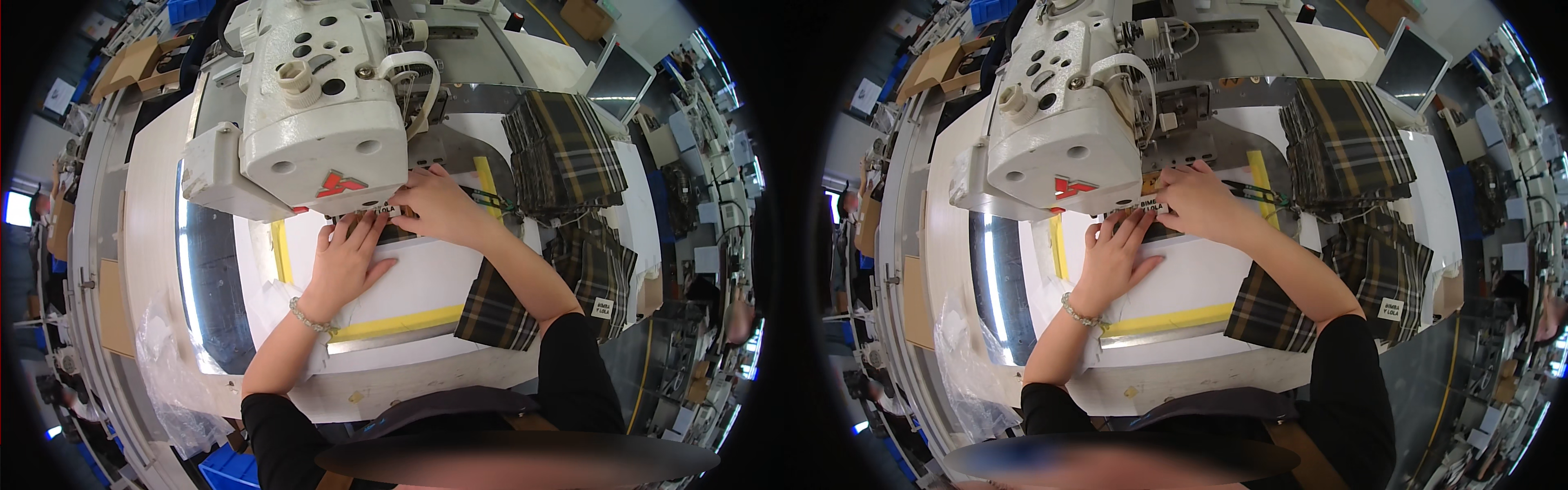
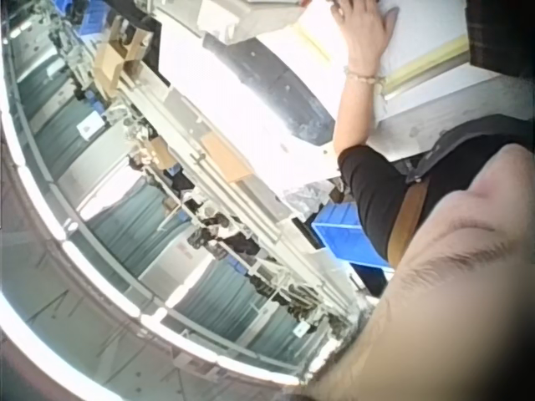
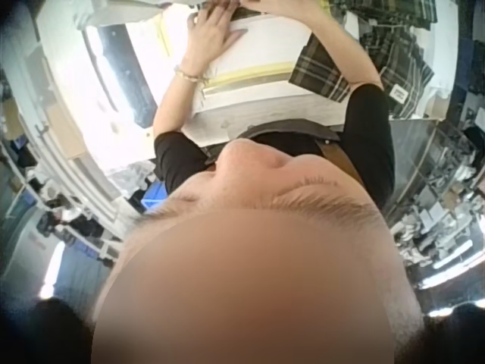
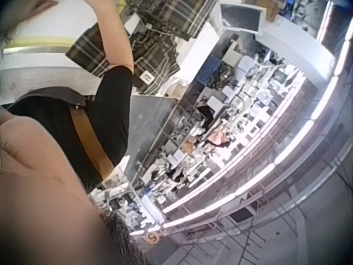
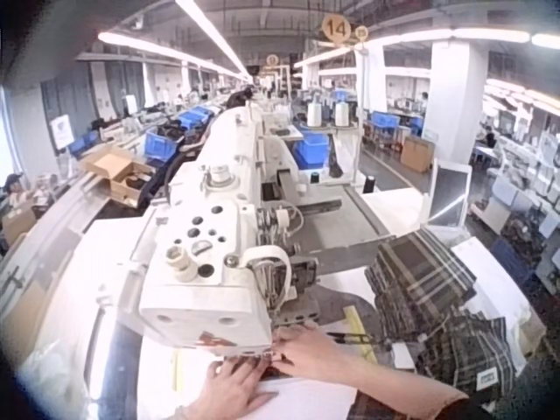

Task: Sewing brand labels onto fabric pieces using an industrial sewing machine.

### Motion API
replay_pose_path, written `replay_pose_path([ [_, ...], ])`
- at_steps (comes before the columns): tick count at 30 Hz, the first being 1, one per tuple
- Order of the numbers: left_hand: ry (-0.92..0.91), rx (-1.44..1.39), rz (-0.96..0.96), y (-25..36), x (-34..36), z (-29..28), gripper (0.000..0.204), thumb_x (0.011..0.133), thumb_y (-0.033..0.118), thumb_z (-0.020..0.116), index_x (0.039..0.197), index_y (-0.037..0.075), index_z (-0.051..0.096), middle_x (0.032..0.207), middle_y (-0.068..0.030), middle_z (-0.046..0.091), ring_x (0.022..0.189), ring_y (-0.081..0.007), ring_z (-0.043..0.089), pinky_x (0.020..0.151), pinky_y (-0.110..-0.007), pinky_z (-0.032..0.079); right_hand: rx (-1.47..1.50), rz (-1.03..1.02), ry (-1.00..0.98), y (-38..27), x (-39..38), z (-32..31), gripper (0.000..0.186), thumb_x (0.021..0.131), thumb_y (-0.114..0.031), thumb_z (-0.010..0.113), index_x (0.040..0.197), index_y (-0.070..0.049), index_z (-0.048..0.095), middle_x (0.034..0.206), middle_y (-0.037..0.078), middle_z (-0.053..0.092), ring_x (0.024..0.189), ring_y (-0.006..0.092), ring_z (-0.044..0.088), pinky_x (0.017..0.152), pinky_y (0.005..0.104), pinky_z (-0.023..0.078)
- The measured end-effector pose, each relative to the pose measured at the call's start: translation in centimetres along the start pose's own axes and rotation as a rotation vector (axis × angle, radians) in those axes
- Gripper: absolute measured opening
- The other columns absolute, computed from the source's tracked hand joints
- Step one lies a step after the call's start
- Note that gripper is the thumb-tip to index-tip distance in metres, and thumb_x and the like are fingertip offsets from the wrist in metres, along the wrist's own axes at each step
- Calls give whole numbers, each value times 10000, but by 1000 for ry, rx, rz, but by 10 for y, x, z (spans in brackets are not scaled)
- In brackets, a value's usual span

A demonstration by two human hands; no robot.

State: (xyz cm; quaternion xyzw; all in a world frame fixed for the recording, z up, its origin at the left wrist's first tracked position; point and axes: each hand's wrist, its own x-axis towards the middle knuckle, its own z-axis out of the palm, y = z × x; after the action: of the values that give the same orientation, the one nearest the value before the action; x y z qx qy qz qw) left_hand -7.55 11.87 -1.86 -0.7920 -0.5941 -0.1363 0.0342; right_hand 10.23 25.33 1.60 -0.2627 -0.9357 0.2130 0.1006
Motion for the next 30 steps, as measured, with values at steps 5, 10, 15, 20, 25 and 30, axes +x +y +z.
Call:
replay_pose_path([
  [5, -12, -22, -24, -1, -2, 3, 689, 838, 471, 634, 1393, 100, 462, 1358, -70, 506, 1236, -243, 437, 1008, -436, 289, -262, -147, -233, -7, -15, -10, 389, 804, -305, 690, 1123, -84, 668, 1148, 36, 618, 1081, 198, 535, 944, 404, 342],
  [10, -13, -55, -28, -3, 1, 1, 675, 835, 472, 637, 1368, 98, 462, 1360, -81, 504, 1241, -253, 439, 1039, -446, 270, -236, -166, -298, -7, -19, -15, 433, 811, -304, 676, 1184, -87, 642, 1196, 27, 620, 1068, 188, 540, 944, 404, 337],
  [15, 10, -75, -21, -4, 1, 3, 643, 829, 470, 643, 1330, 101, 481, 1343, -95, 513, 1217, -281, 447, 1037, -445, 269, -290, -182, -266, -4, -17, -11, 421, 817, -262, 656, 1204, -101, 613, 1215, 24, 622, 1030, 192, 547, 932, 401, 335],
  [20, 22, -72, -23, -4, 4, 0, 632, 823, 466, 648, 1313, 98, 496, 1298, -104, 521, 1170, -290, 452, 1006, -443, 286, -318, -165, -230, -6, -17, -7, 412, 792, -222, 653, 1184, -107, 604, 1240, 28, 609, 1024, 200, 550, 922, 397, 340],
  [25, 50, -72, -19, -4, 5, 3, 618, 816, 458, 654, 1294, 96, 504, 1274, -104, 520, 1154, -292, 450, 994, -440, 293, -379, -184, -149, -12, -17, 2, 418, 779, -201, 661, 1178, -92, 595, 1221, 51, 603, 1070, 203, 547, 939, 379, 351],
  [30, 6, -119, -67, -4, 9, -2, 596, 801, 445, 667, 1262, 97, 518, 1248, -104, 524, 1154, -296, 449, 993, -440, 296, -284, -246, -82, -5, -12, 14, 408, 785, -163, 662, 1173, -64, 584, 1207, 74, 592, 1174, 227, 527, 1019, 380, 363],
])
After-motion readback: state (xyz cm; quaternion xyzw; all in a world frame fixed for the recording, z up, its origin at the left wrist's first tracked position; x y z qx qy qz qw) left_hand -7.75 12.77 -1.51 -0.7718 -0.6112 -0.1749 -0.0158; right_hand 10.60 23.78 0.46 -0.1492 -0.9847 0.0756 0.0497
